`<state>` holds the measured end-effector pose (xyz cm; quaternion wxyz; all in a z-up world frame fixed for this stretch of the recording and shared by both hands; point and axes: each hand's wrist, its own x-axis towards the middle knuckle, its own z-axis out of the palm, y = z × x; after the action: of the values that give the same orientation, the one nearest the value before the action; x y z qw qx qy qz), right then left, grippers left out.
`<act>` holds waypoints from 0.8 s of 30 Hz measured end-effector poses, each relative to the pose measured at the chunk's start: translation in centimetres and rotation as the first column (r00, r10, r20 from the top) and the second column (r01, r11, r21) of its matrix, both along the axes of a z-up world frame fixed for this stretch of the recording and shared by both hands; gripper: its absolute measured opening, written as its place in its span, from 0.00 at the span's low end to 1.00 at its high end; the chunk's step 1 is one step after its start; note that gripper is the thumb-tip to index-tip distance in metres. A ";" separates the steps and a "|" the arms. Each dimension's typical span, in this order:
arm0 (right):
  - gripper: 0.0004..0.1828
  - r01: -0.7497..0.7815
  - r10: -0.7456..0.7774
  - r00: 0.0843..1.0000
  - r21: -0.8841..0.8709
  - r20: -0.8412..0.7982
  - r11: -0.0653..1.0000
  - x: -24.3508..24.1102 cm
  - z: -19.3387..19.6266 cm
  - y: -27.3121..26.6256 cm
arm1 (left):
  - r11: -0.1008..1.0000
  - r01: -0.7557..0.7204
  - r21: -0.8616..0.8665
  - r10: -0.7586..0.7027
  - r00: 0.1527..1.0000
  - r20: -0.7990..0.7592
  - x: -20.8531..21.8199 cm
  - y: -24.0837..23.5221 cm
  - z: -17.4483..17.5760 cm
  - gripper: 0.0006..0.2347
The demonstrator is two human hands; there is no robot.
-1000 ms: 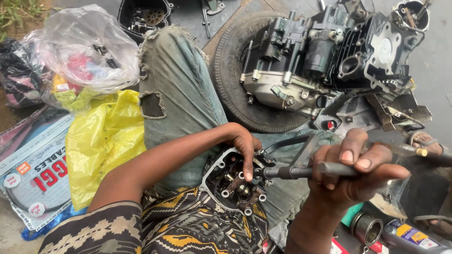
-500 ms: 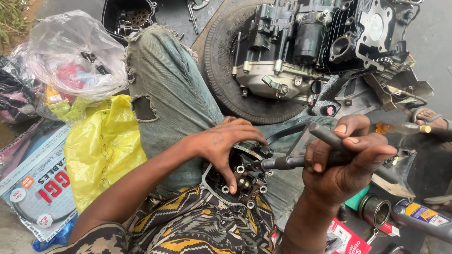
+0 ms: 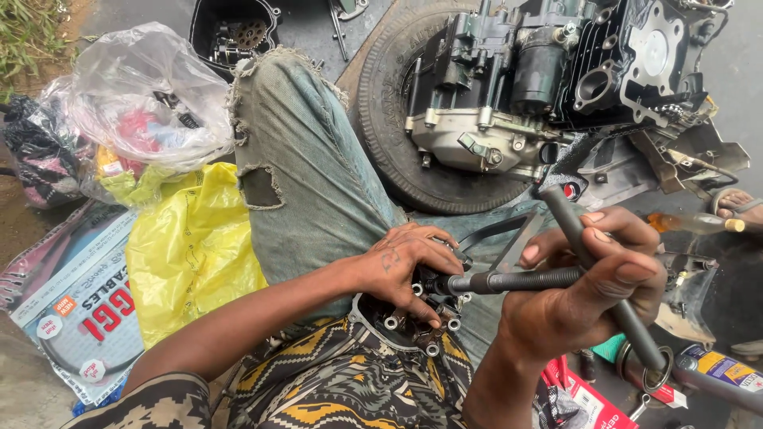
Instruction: The person sits on the ground with a motorcycle engine casing on their lap and uses a large threaded-rod puller press to push a bearing or bushing out of the casing. They turn the T-handle bar, reposition the puller, and use a screwdriver to work on the part inside the casing.
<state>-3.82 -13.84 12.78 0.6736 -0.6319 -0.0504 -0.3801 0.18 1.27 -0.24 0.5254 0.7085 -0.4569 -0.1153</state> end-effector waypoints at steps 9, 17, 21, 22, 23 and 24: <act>0.25 0.046 0.010 0.983 -0.296 0.185 0.954 1.6 -0.4 -1.3 | 0.998 -0.008 0.064 0.011 0.999 -0.044 -0.1 0.0 0.1 0.30; 0.21 -0.056 0.120 0.960 -0.246 0.252 0.968 1.2 1.0 -2.2 | 0.997 -0.014 0.079 0.018 0.999 -0.051 -0.4 -0.4 -0.2 0.33; 0.20 0.212 -0.134 0.974 -0.518 0.184 0.828 -0.3 1.5 -1.8 | 0.997 -0.016 0.075 0.018 1.000 -0.021 -0.3 -0.3 -0.5 0.33; 0.20 0.351 -0.316 0.931 -0.682 0.182 0.641 -1.0 1.5 -1.9 | 0.997 -0.003 0.076 0.005 1.000 -0.026 -0.3 -0.3 -0.5 0.33; 0.20 0.350 -0.314 0.932 -0.685 0.183 0.639 -1.1 1.7 -2.1 | 0.997 -0.003 0.071 0.005 1.000 -0.026 -0.3 -0.4 -0.5 0.33; 0.19 0.398 -0.409 0.890 -0.785 0.203 0.475 -1.3 1.8 -2.2 | 0.997 0.014 0.071 -0.012 1.000 -0.025 -0.3 -0.6 -0.5 0.33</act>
<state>-5.11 -16.09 14.59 0.2018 -0.8635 -0.0639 -0.4577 -0.12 0.71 -0.78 0.5046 0.7223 -0.4506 -0.1436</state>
